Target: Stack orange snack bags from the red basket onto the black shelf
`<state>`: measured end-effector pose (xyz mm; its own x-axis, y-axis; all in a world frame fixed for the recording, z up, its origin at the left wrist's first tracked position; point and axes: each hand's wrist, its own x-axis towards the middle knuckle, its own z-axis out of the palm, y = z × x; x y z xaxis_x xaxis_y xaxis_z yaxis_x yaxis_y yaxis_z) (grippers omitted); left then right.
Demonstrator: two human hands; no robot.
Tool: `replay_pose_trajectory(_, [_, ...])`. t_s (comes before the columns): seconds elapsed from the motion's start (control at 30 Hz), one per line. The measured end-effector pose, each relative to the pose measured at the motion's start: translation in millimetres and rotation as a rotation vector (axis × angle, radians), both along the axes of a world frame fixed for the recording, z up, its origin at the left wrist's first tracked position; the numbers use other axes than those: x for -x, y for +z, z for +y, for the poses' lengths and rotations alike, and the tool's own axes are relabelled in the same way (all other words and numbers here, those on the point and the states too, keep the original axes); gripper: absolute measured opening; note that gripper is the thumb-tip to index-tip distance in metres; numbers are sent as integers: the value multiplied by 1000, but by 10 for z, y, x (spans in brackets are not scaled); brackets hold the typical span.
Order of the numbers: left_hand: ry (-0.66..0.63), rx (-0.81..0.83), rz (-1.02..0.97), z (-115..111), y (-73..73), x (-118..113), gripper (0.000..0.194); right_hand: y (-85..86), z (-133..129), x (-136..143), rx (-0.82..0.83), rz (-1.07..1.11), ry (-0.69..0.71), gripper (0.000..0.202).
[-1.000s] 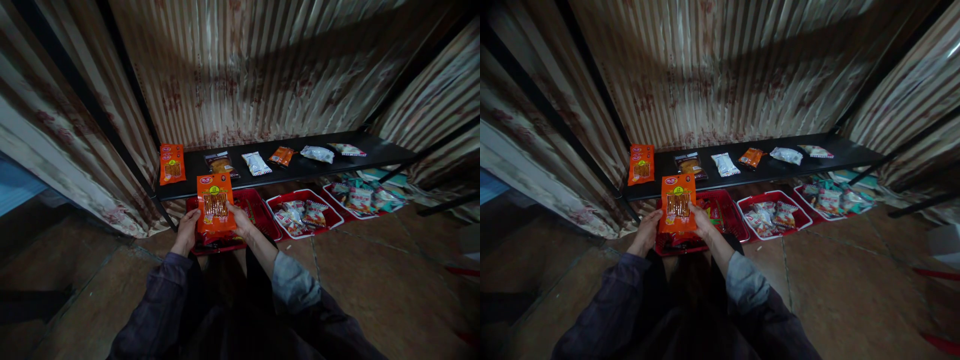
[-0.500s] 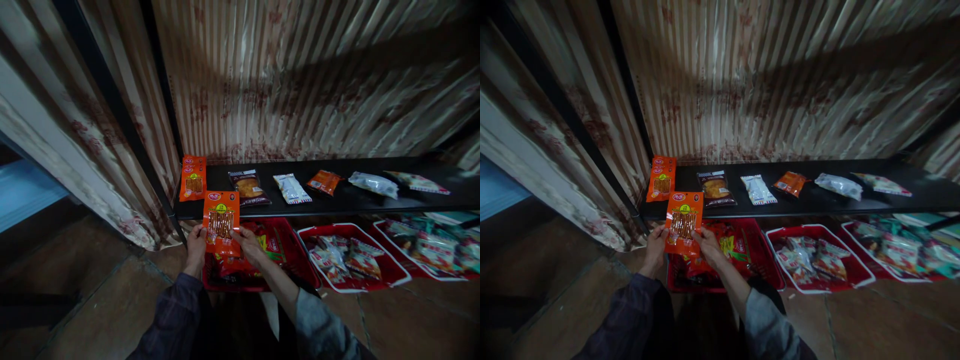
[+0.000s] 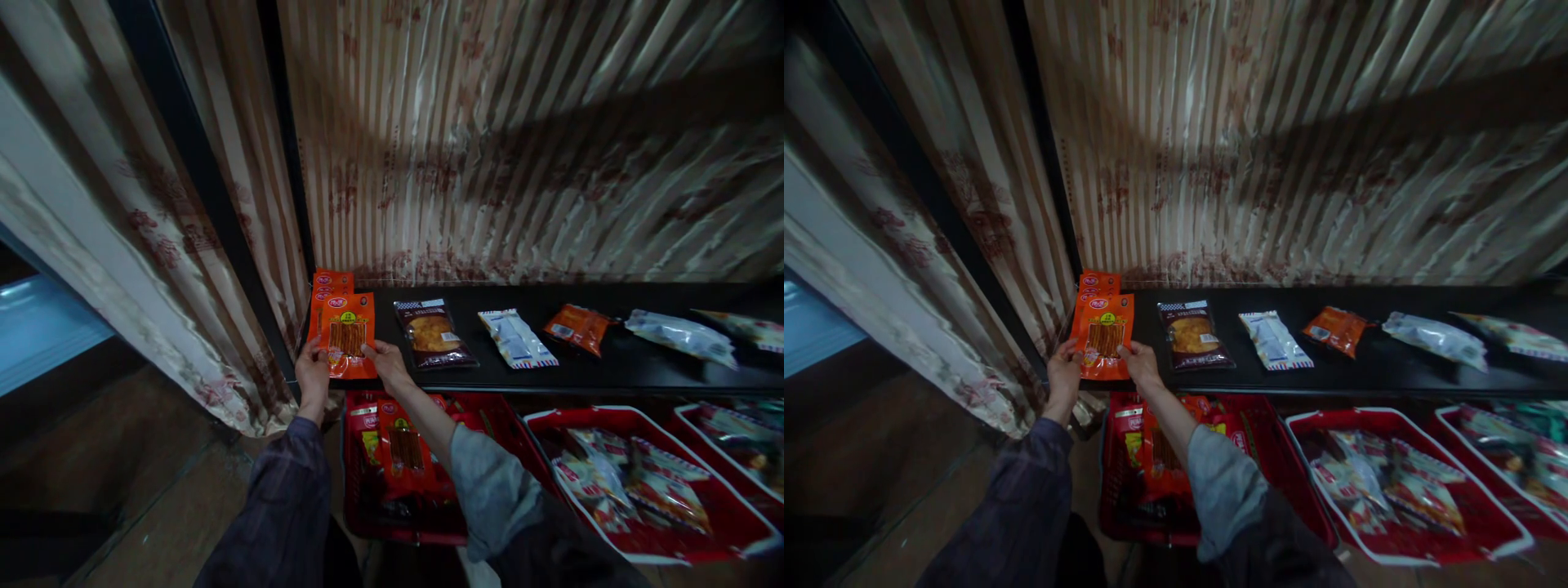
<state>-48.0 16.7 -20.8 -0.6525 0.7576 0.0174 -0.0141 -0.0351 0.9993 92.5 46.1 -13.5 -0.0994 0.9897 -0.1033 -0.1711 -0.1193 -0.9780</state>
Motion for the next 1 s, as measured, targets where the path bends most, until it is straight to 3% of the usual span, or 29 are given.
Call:
replay_pose_trajectory(0.2, [101,61,446,300,-22,139,32,-48,435,280,-37,-151,-9,27])
replay_pose_trajectory(0.4, [147,114,550,418,-57,152,32,-134,656,390,-74,-440,-15,21])
replay_pose_trajectory(0.7, [130,168,776,398,-167,163,37,-34,696,412,-207,-1015,-5,15])
replay_pose_trajectory(1.0, [93,178,909,378,-231,130,38,51,579,412,-122,-1154,7,39])
